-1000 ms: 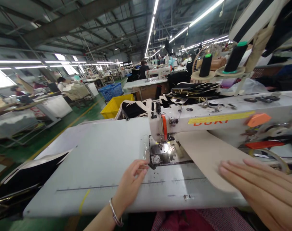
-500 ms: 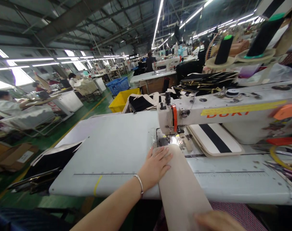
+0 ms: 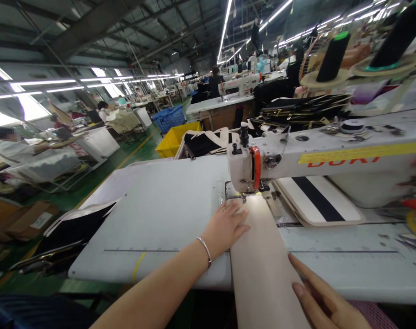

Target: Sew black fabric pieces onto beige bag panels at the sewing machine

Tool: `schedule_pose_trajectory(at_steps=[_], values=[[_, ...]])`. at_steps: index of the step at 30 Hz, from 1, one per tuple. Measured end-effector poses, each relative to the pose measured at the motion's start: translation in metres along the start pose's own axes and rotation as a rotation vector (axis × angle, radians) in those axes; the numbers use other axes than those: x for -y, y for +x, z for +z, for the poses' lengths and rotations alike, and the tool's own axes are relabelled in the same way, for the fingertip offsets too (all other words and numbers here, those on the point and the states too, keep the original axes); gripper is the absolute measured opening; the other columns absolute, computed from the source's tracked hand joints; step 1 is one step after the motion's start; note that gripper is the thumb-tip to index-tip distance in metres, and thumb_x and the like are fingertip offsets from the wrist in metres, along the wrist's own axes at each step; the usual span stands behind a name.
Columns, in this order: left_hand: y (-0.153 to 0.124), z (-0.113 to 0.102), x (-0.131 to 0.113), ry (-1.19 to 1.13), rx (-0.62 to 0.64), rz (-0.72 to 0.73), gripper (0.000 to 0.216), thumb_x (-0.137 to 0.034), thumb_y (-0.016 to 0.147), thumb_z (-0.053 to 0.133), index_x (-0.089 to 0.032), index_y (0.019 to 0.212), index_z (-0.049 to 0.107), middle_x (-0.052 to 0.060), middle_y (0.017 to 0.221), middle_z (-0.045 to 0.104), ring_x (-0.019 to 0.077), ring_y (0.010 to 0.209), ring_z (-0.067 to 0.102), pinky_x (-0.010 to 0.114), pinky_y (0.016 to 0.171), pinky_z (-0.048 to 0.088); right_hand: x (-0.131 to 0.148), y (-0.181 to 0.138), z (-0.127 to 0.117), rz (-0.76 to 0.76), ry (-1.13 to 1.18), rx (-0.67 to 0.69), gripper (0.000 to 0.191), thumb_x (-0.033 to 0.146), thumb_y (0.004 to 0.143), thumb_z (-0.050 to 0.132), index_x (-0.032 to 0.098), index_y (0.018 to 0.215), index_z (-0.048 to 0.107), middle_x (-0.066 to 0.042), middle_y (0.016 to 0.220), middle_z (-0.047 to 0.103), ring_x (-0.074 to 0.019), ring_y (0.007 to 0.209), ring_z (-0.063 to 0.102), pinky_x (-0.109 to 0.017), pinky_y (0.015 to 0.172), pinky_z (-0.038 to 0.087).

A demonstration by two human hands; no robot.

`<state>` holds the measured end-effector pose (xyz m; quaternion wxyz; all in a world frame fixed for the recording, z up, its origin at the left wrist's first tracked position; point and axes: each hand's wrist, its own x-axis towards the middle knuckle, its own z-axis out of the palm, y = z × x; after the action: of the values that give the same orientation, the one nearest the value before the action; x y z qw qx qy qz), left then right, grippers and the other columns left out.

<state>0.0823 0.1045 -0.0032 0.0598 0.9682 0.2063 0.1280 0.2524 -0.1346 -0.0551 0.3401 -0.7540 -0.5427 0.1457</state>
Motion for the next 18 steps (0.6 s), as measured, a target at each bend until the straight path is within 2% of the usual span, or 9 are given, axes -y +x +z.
schedule_pose_trajectory(at_steps=[3, 9, 15, 18], values=[[0.0052, 0.0028, 0.0056, -0.010, -0.005, 0.016, 0.042, -0.041, 0.095, 0.052, -0.021, 0.132, 0.052, 0.010, 0.141, 0.048, 0.0255, 0.136, 0.038, 0.049, 0.116, 0.031, 0.0032, 0.0078, -0.0004, -0.044, -0.036, -0.051, 0.054, 0.042, 0.088, 0.053, 0.034, 0.141, 0.047, -0.001, 0.122, 0.063, -0.0288, 0.109, 0.062, -0.044, 0.080, 0.060], [0.0095, 0.0050, 0.0103, -0.039, -0.028, 0.026, 0.040, -0.039, 0.096, 0.049, -0.021, 0.132, 0.052, 0.011, 0.140, 0.048, 0.0249, 0.136, 0.039, 0.048, 0.116, 0.031, -0.0040, 0.0094, 0.0022, -0.040, -0.099, 0.018, 0.056, 0.046, 0.090, 0.049, 0.032, 0.144, 0.043, -0.001, 0.128, 0.059, -0.0277, 0.115, 0.058, -0.043, 0.085, 0.058], [0.0096, 0.0065, 0.0102, -0.045, -0.054, 0.025, 0.038, -0.036, 0.096, 0.050, -0.021, 0.131, 0.053, 0.010, 0.138, 0.049, 0.0248, 0.135, 0.040, 0.048, 0.117, 0.030, -0.0033, 0.0100, 0.0026, -0.069, -0.110, -0.017, 0.055, 0.048, 0.091, 0.045, 0.026, 0.141, 0.046, -0.005, 0.129, 0.057, -0.0290, 0.113, 0.058, -0.046, 0.086, 0.056], [0.0097, 0.0072, 0.0097, -0.040, -0.047, 0.015, 0.038, -0.035, 0.096, 0.050, -0.020, 0.131, 0.053, 0.011, 0.137, 0.049, 0.0256, 0.134, 0.040, 0.050, 0.116, 0.030, -0.0061, 0.0129, -0.0053, -0.110, -0.144, 0.045, 0.055, 0.047, 0.092, 0.046, 0.026, 0.143, 0.044, -0.005, 0.126, 0.061, -0.0280, 0.110, 0.061, -0.045, 0.088, 0.056]])
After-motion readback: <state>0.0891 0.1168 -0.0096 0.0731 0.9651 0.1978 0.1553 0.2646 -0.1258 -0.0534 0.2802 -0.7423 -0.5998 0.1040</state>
